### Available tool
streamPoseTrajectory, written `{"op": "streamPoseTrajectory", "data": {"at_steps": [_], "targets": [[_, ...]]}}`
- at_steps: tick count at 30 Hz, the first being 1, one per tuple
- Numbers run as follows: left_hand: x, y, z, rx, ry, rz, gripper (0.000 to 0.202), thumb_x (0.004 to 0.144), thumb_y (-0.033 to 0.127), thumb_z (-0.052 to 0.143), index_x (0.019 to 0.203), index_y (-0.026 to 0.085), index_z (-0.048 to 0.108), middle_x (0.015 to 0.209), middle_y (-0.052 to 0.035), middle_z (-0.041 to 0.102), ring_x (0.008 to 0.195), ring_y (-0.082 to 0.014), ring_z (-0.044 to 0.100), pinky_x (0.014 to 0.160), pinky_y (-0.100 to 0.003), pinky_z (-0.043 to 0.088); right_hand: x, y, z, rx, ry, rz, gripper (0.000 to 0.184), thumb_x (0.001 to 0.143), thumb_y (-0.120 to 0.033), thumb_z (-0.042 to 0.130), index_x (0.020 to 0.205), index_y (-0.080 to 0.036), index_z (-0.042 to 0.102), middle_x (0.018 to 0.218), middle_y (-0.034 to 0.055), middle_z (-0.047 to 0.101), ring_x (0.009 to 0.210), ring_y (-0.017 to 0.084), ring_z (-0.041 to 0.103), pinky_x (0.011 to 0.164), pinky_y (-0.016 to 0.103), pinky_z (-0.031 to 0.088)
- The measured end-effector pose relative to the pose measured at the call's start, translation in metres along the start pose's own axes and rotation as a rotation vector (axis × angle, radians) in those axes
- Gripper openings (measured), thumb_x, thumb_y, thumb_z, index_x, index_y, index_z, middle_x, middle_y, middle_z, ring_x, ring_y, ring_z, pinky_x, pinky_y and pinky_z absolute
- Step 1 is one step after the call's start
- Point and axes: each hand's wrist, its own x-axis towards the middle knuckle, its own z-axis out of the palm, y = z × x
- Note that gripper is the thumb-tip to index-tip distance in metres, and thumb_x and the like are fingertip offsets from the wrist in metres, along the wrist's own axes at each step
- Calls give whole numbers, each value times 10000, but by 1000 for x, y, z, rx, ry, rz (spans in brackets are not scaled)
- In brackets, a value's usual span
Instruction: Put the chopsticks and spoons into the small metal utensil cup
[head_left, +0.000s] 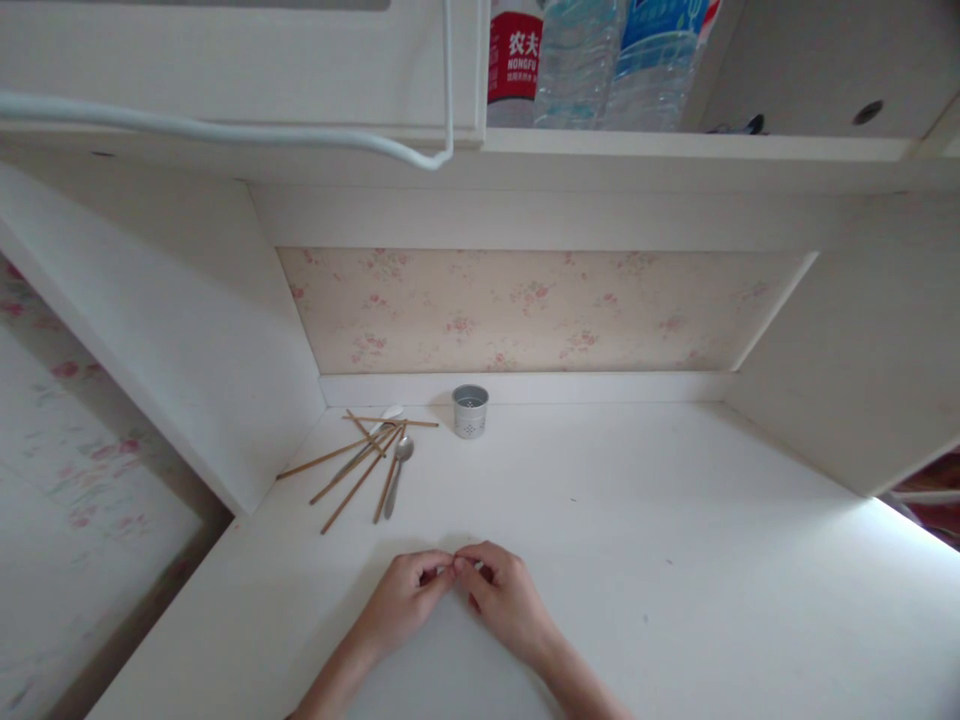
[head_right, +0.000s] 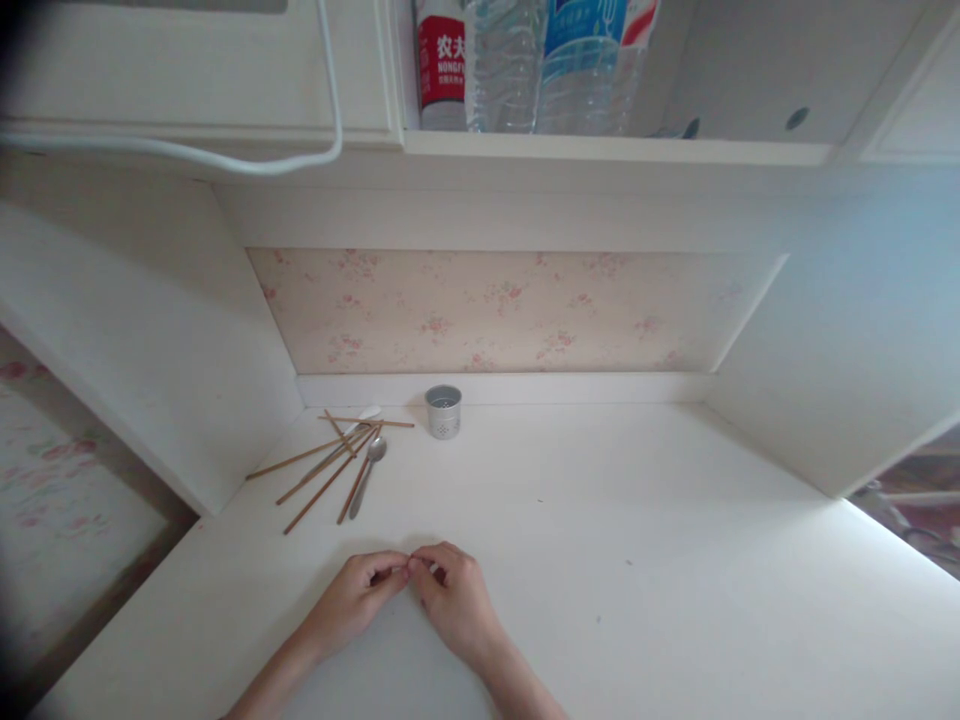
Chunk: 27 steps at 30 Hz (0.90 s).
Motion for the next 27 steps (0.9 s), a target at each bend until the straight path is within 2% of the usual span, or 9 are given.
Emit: {"op": "streamPoseTrajectory", "data": {"at_steps": [4, 12, 19, 27], "targets": [[-2, 0, -1, -7, -18, -22, 331, 864, 393, 507, 911, 159, 736, 655, 4, 570, 635, -138, 457, 594, -237, 323, 1, -1, -3, 59, -65, 53, 305, 921, -375, 508, 797, -173, 700, 583, -22, 548, 526, 100, 473, 513, 209, 344], [-3, 1, -2, -68, -14, -50, 320, 845, 396, 543, 934, 156, 735, 621, 21, 495, 620, -131, 416, 585, -243, 295, 0, 5, -4, 161, -125, 84, 315, 904, -413, 518, 801, -174, 695, 574, -25, 520, 530, 102, 440, 513, 215, 314], [-1, -1, -2, -69, -29, -38, 299, 849, 385, 539, 865, 153, 727, 632, 20, 503, 632, -130, 418, 595, -242, 297, 1, 8, -2, 171, -125, 92, 299, 901, -397, 529, 770, -175, 680, 566, -36, 497, 522, 96, 416, 509, 214, 297], [-2, 1, -1, -44, -38, -40, 338, 855, 430, 530, 884, 159, 729, 645, 9, 545, 632, -134, 430, 594, -243, 301, 1, 5, -4, 170, -130, 98, 308, 907, -383, 509, 765, -169, 679, 572, -31, 507, 529, 99, 434, 515, 212, 311]]}}
